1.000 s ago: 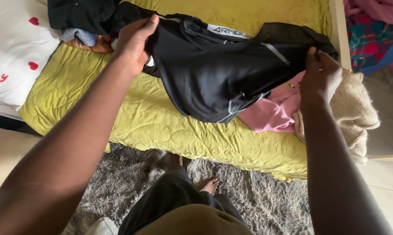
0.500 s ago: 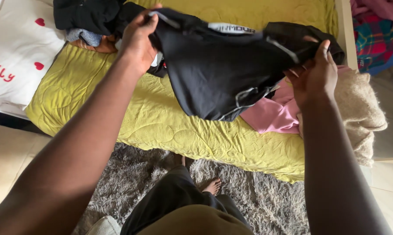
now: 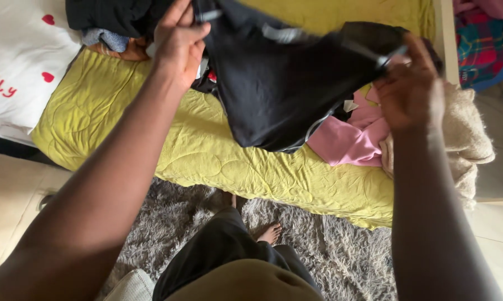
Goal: Folding various items of clothing on a bed and stacking them.
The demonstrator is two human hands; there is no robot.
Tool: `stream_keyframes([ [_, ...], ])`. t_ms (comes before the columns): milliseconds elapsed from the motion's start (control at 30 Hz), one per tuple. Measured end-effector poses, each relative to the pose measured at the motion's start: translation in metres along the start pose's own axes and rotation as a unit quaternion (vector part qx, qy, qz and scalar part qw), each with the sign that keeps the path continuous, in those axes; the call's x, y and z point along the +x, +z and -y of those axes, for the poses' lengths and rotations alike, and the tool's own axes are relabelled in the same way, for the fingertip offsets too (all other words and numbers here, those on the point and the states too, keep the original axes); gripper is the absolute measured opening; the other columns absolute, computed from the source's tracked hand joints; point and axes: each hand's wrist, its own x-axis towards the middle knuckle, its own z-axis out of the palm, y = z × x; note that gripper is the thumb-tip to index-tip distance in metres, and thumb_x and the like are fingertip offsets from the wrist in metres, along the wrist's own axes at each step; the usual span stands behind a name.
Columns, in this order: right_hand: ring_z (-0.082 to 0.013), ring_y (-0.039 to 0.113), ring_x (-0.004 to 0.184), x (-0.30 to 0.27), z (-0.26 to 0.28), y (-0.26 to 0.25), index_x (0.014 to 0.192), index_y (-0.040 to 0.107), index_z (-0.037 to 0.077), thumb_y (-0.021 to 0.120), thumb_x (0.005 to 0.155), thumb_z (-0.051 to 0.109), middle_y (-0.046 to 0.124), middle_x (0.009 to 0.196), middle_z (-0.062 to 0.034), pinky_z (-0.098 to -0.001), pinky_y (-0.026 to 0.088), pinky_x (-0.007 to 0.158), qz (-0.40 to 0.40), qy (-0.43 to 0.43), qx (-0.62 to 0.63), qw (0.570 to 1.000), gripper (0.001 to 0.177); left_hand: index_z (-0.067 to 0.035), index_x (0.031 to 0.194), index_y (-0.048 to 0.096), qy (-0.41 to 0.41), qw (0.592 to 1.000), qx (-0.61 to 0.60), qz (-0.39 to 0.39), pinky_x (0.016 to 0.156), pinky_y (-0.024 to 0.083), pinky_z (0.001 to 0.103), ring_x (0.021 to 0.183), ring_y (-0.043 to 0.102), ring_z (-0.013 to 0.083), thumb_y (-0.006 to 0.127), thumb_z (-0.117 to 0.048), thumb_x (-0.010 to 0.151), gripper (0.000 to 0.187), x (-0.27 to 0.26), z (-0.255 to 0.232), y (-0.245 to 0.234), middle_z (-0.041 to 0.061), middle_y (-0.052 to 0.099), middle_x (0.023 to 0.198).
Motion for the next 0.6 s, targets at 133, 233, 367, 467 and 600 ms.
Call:
stream_keyframes([
  [133,-0.0223,0.069,0.099,-0.009,-0.012,-0.003,0.151,0.054,0.001,0.063,0.093,-0.016,0.068,0.105,-0.0051,-0.0393,0.058,0.095,-0.007,-0.01,-0.172,0.985,0.061,-0.006,0.132,0.064,0.029,0.998,0.06,-0.009,0.09,0.06,0.025,0.108,0.072,0.0127,0.062,0.018,0.082,0.055,-0.013,0.003,0.006,0.003,0.076,0.12],
  [233,-0.0156,0.064,0.097,-0.014,-0.019,-0.011,0.131,0.071,0.006,0.072,0.077,-0.018,0.069,0.107,0.0005,-0.034,0.057,0.087,-0.005,-0.088,-0.492,0.866,0.059,0.002,0.131,0.068,0.087,0.96,0.265,-0.022,0.097,0.061,0.028,0.106,0.072,0.0146,0.072,0.016,0.083,0.049,-0.017,0.01,-0.002,0.008,0.076,0.118],
  [367,-0.0264,0.068,0.093,-0.031,-0.011,-0.004,0.114,0.079,0.005,0.078,0.08,-0.008,0.066,0.102,-0.0127,-0.038,0.056,0.08,0.003,-0.295,-0.724,0.623,0.036,-0.001,0.116,0.076,0.174,0.865,0.468,-0.051,0.086,0.061,0.025,0.092,0.076,0.012,0.08,0.003,0.084,0.032,-0.03,0.013,-0.004,0.008,0.08,0.109],
  [467,-0.0297,0.064,0.09,-0.037,-0.005,-0.001,0.113,0.08,0.006,0.079,0.087,-0.004,0.063,0.101,-0.0153,-0.0371,0.053,0.074,-0.016,-0.334,-0.745,0.577,0.028,-0.001,0.108,0.078,0.209,0.81,0.544,-0.056,0.077,0.058,0.028,0.08,0.075,0.0154,0.083,-0.005,0.089,0.02,-0.041,0.009,0.0,0.012,0.08,0.097],
  [600,-0.0267,0.063,0.086,-0.036,0.001,-0.007,0.11,0.076,0.002,0.081,0.098,0.008,0.063,0.1,-0.0164,-0.0357,0.05,0.071,-0.078,-0.325,-0.733,0.593,0.014,0.0,0.101,0.074,0.242,0.754,0.608,-0.053,0.067,0.052,0.035,0.072,0.07,0.0208,0.081,-0.015,0.098,0.017,-0.039,0.015,-0.01,0.016,0.074,0.085],
])
